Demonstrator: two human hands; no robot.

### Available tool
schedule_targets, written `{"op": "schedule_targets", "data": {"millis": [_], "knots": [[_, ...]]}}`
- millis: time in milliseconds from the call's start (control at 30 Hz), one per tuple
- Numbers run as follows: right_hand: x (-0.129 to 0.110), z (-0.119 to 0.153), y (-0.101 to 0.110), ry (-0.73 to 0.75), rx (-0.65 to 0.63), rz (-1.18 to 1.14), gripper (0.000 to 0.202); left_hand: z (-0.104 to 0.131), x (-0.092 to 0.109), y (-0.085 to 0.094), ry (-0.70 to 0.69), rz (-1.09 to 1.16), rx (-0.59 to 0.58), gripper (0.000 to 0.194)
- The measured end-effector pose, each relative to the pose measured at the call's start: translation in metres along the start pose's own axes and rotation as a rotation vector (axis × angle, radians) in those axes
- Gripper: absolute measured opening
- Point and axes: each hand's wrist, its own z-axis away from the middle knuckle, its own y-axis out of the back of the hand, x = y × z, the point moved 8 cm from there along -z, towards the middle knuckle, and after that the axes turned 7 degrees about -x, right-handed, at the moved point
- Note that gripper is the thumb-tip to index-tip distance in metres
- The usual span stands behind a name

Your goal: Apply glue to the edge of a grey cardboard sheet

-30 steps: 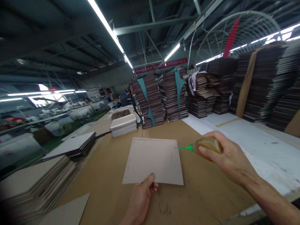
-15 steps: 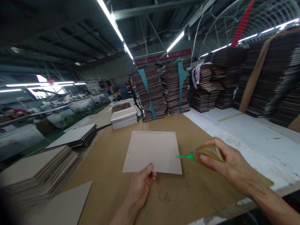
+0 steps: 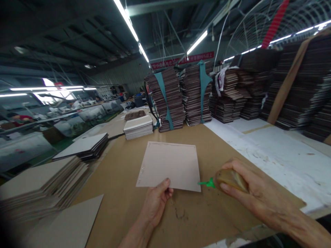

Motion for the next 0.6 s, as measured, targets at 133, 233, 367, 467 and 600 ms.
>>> {"op": "schedule_targets", "data": {"millis": [133,233,367,467,600], "knots": [[0.003,0.004,0.01,-0.011,0.123,-0.003,0.046,0.0,0.0,-0.001,-0.004,-0.008,-0.003,0.041],[0.004,0.001,0.008,0.0,0.084,0.008,0.044,0.001,0.001,-0.003,-0.002,-0.015,-0.006,0.04],[0.002,-0.001,0.007,0.025,0.069,0.025,0.044,0.001,0.0,-0.003,0.002,-0.025,-0.016,0.04],[-0.001,0.001,0.015,0.062,0.184,0.036,0.045,0.001,0.001,-0.002,0.002,-0.032,-0.017,0.04],[0.004,0.004,-0.001,0.029,0.039,0.005,0.043,0.001,0.002,-0.003,-0.001,-0.027,-0.01,0.041]]}}
